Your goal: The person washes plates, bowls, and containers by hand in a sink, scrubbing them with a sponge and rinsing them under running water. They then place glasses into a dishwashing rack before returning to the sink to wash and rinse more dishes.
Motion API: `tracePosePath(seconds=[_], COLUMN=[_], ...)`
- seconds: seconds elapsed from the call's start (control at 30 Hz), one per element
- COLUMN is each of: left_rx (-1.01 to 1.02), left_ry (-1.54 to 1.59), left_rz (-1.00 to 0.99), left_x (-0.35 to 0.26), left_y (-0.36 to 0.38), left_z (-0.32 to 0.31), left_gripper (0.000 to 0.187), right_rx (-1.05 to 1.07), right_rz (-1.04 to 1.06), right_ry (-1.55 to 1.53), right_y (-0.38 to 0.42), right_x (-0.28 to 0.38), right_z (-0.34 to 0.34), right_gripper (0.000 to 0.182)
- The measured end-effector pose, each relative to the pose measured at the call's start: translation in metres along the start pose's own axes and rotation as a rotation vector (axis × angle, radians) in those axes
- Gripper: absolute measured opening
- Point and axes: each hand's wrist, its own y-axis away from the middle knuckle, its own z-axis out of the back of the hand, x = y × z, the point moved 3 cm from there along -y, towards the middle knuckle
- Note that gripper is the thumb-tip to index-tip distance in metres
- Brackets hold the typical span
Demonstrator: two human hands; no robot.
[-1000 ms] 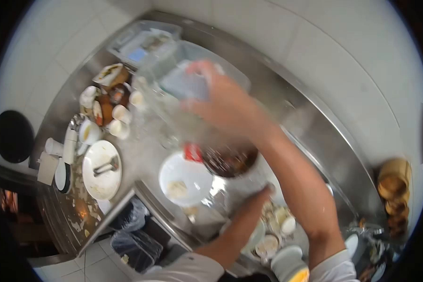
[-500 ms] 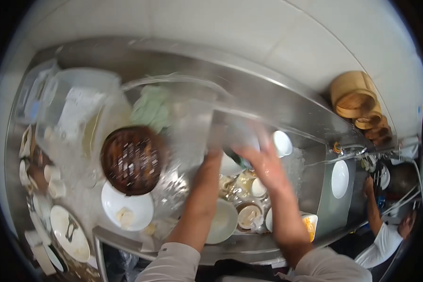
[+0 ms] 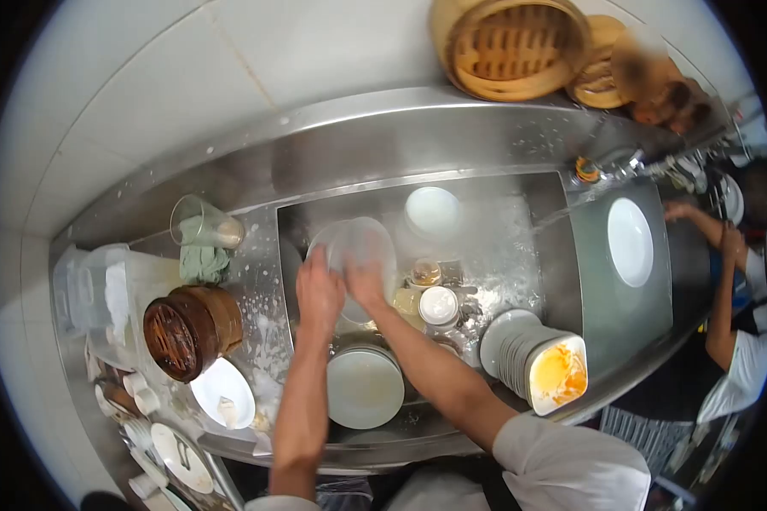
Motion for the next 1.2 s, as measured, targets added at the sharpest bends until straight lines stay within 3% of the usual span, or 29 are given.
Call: tracePosePath(seconds=[0.03,0.1,0.13,0.17,0.2,0.27,0.3,0.33,0.37,0.43,0.5,0.57,0.63,0.67,0.73,0.8,0.87,0.93,1.0,1.03,1.07,1.1,1.13,1.2], left_rx=[-0.071,-0.224,-0.304,-0.375,-0.335,-0.168,-0.086,-0.153,-0.175,-0.133,-0.031,0.085,0.101,0.086,0.258,0.475,0.396,0.230,0.214,0.036,0.221,0.375,0.370,0.416], left_ry=[0.106,0.287,0.369,0.450,0.320,0.349,0.370,0.335,0.512,0.596,0.600,0.592,0.987,1.176,1.226,1.180,1.169,1.216,1.064,0.901,1.180,0.778,0.870,1.056], left_rz=[0.085,0.211,0.252,0.308,0.185,0.286,0.329,0.253,0.253,0.303,0.248,0.154,0.326,0.421,0.474,0.565,0.508,0.387,0.148,0.086,0.159,-0.110,-0.347,-0.252], left_x=[-0.010,-0.005,0.011,0.028,0.031,0.002,-0.013,0.002,0.019,0.042,0.020,0.010,0.023,0.030,0.004,-0.043,-0.087,-0.147,-0.178,-0.225,-0.234,-0.278,-0.315,-0.307], left_y=[0.016,0.042,0.052,0.070,0.083,0.097,0.100,0.102,0.105,0.114,0.120,0.119,0.116,0.116,0.104,0.108,0.104,0.088,0.070,0.075,0.070,0.073,0.077,0.052], left_z=[0.009,0.031,0.034,0.036,0.033,0.028,0.024,0.009,0.003,0.007,0.009,-0.024,-0.033,-0.037,-0.025,-0.031,-0.071,-0.081,-0.104,-0.093,-0.159,-0.139,-0.133,-0.142], left_gripper=[0.029,0.032,0.034,0.037,0.043,0.043,0.043,0.041,0.037,0.034,0.030,0.029,0.031,0.032,0.037,0.041,0.043,0.038,0.040,0.026,0.029,0.046,0.071,0.080], right_rx=[0.054,0.082,0.023,0.162,0.301,0.093,-0.234,0.101,0.082,-0.008,0.078,-0.007,-0.262,-0.191,-0.045,-0.163,-0.149,-0.213,-0.293,-0.591,-0.481,-0.769,-0.885,-1.017], right_rz=[0.123,0.476,0.544,0.270,-0.002,-0.106,0.078,0.103,0.233,0.600,0.045,0.062,0.569,0.561,0.551,0.148,-0.332,-0.207,-0.086,-0.184,-0.389,-0.576,-0.424,-0.543], right_ry=[-0.003,-0.127,-0.056,-0.144,-0.226,-0.112,0.112,0.254,0.316,0.572,0.519,0.593,0.760,0.797,0.863,-0.415,-1.536,-1.611,-1.536,-0.675,-0.486,-0.475,-0.471,-0.151], right_y=[0.001,0.046,0.074,0.065,0.039,0.028,0.026,0.050,0.095,0.132,0.105,0.092,0.152,0.163,0.174,0.155,0.143,0.192,0.239,0.253,0.262,0.269,0.268,0.267], right_x=[0.011,0.101,0.108,0.081,0.037,0.035,0.065,0.075,0.119,0.084,0.078,0.080,0.107,0.117,0.128,0.107,0.059,0.050,0.024,-0.024,-0.015,-0.046,-0.096,-0.131], right_z=[-0.002,0.061,0.085,0.087,0.083,0.082,0.089,0.079,0.110,0.139,0.172,0.129,0.128,0.166,0.267,0.299,0.274,0.271,0.334,0.372,0.421,0.453,0.484,0.561], right_gripper=[0.054,0.055,0.042,0.037,0.034,0.026,0.023,0.023,0.021,0.028,0.031,0.032,0.034,0.036,0.041,0.044,0.056,0.064,0.074,0.077,0.064,0.043,0.033,0.031])
